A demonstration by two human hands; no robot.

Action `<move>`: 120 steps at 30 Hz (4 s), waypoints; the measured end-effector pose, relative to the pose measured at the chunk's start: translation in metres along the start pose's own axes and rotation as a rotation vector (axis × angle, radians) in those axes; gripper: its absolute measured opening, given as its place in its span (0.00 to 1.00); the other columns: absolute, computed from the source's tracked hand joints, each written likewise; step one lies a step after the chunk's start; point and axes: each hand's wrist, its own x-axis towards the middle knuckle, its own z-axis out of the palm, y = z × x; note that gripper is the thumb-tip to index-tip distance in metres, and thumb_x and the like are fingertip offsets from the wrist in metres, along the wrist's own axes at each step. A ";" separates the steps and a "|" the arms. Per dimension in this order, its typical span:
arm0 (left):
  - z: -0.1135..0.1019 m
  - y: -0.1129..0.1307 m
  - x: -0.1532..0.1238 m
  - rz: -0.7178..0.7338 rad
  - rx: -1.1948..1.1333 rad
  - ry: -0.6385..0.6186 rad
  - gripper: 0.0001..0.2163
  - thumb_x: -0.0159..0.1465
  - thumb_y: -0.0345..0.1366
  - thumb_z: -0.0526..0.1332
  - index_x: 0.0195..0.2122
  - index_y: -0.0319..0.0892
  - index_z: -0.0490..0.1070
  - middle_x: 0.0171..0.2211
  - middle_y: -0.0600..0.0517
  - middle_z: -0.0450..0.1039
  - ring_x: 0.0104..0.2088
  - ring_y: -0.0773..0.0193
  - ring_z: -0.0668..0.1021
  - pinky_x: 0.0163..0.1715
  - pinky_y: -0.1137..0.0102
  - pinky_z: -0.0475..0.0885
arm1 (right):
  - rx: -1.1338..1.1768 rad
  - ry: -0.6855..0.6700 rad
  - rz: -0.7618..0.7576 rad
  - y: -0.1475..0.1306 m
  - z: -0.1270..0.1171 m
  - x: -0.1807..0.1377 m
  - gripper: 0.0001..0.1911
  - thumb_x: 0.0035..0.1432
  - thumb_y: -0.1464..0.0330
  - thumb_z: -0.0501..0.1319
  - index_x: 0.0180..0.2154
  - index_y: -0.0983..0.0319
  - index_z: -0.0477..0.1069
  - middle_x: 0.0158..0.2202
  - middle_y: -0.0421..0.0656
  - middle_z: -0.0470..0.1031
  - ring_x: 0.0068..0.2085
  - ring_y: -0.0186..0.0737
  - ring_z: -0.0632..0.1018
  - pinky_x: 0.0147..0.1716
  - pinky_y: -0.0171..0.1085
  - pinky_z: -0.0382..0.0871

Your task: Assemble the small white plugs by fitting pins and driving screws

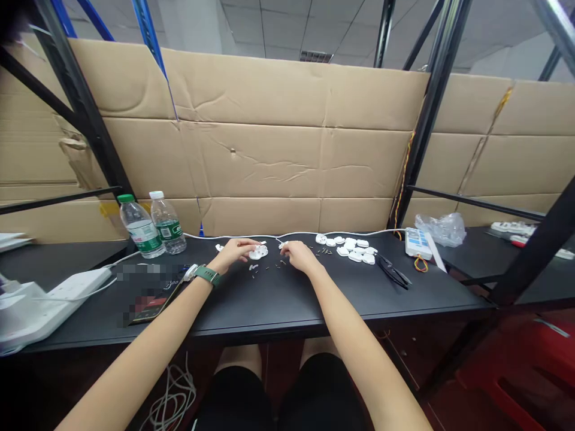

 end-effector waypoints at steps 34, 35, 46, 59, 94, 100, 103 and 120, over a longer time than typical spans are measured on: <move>-0.004 -0.013 0.010 -0.072 -0.037 0.062 0.19 0.57 0.41 0.64 0.47 0.38 0.81 0.37 0.44 0.82 0.33 0.60 0.80 0.28 0.72 0.71 | -0.081 -0.149 -0.309 -0.029 0.022 0.004 0.08 0.62 0.76 0.63 0.39 0.61 0.80 0.38 0.43 0.75 0.39 0.37 0.75 0.40 0.34 0.65; -0.004 -0.013 0.011 -0.077 -0.041 0.056 0.19 0.57 0.40 0.63 0.47 0.38 0.81 0.38 0.44 0.82 0.34 0.60 0.80 0.28 0.73 0.71 | -0.104 -0.146 -0.306 -0.031 0.022 0.003 0.08 0.62 0.76 0.62 0.38 0.61 0.79 0.38 0.43 0.75 0.38 0.37 0.75 0.40 0.34 0.65; -0.002 -0.004 0.005 -0.104 -0.086 0.011 0.17 0.56 0.35 0.60 0.45 0.36 0.80 0.39 0.42 0.82 0.39 0.55 0.83 0.28 0.73 0.70 | -0.150 -0.132 -0.331 -0.041 0.018 0.000 0.07 0.63 0.76 0.61 0.38 0.61 0.77 0.40 0.44 0.75 0.39 0.38 0.75 0.36 0.34 0.64; -0.003 -0.001 0.000 -0.040 -0.115 -0.071 0.27 0.52 0.41 0.69 0.52 0.36 0.77 0.48 0.40 0.80 0.44 0.53 0.81 0.34 0.68 0.73 | 0.232 0.148 -0.107 -0.040 0.011 0.003 0.04 0.54 0.73 0.62 0.32 0.61 0.75 0.32 0.39 0.79 0.34 0.35 0.77 0.39 0.34 0.68; 0.012 0.003 -0.009 0.116 -0.043 -0.371 0.19 0.52 0.41 0.73 0.45 0.42 0.82 0.39 0.45 0.82 0.35 0.56 0.82 0.36 0.66 0.75 | 0.328 0.224 -0.106 -0.028 0.025 0.010 0.04 0.58 0.68 0.64 0.35 0.61 0.77 0.36 0.41 0.79 0.34 0.35 0.74 0.36 0.34 0.66; 0.012 -0.004 -0.005 0.121 -0.038 -0.367 0.19 0.53 0.42 0.72 0.45 0.42 0.82 0.38 0.45 0.82 0.35 0.57 0.82 0.36 0.66 0.75 | 0.320 0.219 -0.128 -0.025 0.028 0.010 0.04 0.60 0.67 0.64 0.35 0.61 0.76 0.37 0.42 0.78 0.35 0.35 0.74 0.37 0.34 0.66; 0.012 -0.005 -0.004 0.127 -0.043 -0.376 0.18 0.53 0.41 0.72 0.45 0.42 0.82 0.38 0.45 0.82 0.35 0.57 0.81 0.36 0.66 0.75 | 0.300 0.217 -0.148 -0.024 0.029 0.010 0.04 0.60 0.67 0.64 0.35 0.61 0.75 0.36 0.41 0.78 0.35 0.36 0.74 0.38 0.35 0.66; 0.012 -0.001 -0.005 0.106 -0.029 -0.396 0.20 0.54 0.41 0.71 0.46 0.38 0.81 0.38 0.45 0.82 0.35 0.58 0.81 0.37 0.67 0.76 | -0.210 0.091 -0.177 -0.048 0.010 -0.003 0.09 0.70 0.65 0.56 0.40 0.62 0.72 0.41 0.44 0.74 0.37 0.35 0.74 0.36 0.33 0.62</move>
